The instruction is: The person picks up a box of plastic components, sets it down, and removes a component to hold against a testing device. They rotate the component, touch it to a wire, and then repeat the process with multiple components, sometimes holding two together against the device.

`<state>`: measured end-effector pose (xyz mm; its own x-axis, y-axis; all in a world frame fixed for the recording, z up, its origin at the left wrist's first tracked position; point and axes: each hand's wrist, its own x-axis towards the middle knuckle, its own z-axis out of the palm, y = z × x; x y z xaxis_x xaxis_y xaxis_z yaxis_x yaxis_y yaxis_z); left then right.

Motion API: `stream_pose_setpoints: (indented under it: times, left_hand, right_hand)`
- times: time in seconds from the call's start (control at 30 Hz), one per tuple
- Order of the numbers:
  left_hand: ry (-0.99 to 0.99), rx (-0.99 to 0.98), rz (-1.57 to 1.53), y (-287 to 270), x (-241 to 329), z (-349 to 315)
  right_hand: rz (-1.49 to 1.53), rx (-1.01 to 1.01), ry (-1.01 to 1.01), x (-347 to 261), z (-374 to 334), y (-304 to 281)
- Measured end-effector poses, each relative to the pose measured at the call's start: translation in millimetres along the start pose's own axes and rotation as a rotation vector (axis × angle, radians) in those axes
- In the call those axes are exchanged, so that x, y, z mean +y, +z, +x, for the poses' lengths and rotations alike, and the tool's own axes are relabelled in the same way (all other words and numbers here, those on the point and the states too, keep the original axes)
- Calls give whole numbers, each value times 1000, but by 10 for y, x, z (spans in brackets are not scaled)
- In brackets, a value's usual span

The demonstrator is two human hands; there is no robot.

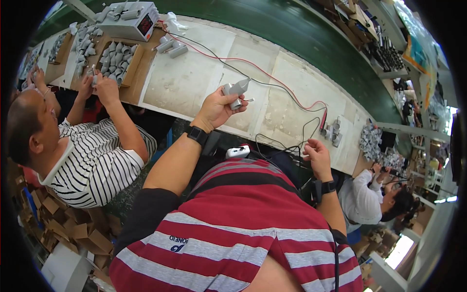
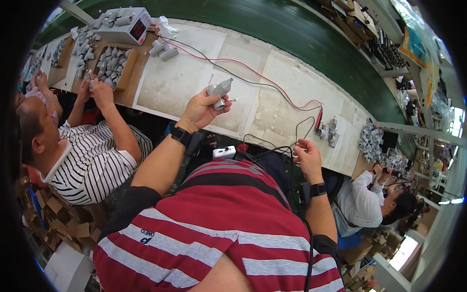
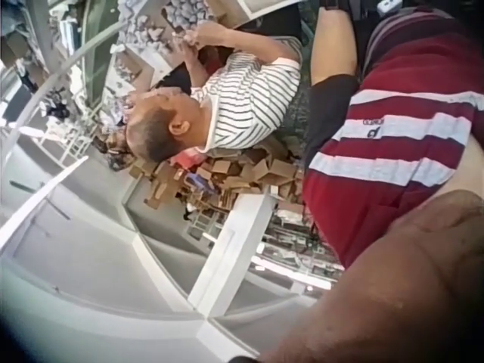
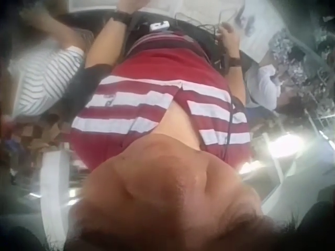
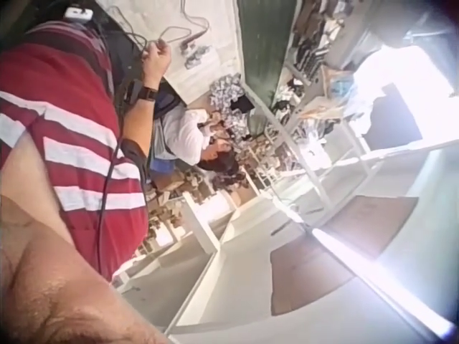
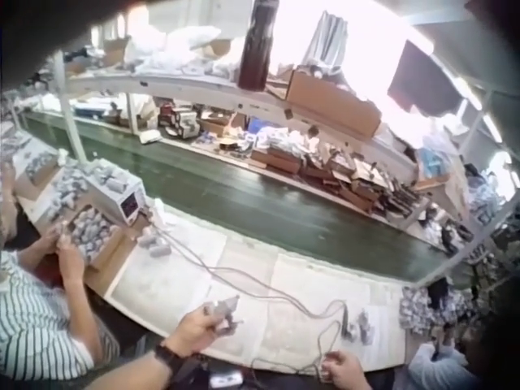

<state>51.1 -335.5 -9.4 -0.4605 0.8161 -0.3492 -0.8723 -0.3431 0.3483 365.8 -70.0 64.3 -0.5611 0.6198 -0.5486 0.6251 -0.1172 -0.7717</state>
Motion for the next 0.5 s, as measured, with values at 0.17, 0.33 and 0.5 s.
stream_pose_setpoints:
  times: [0.17,0.33,0.5]
  left_hand:
    - [180,150,384,29,-314,125]
    - [181,212,493,171,-805,336]
    - [66,181,227,211,-1393,615]
  right_hand:
    - [-316,-48,-40,71,256,-433]
    - [-763,10,-177,536,713,-1300]
    - [-549,146,-135,404,1258,-1403]
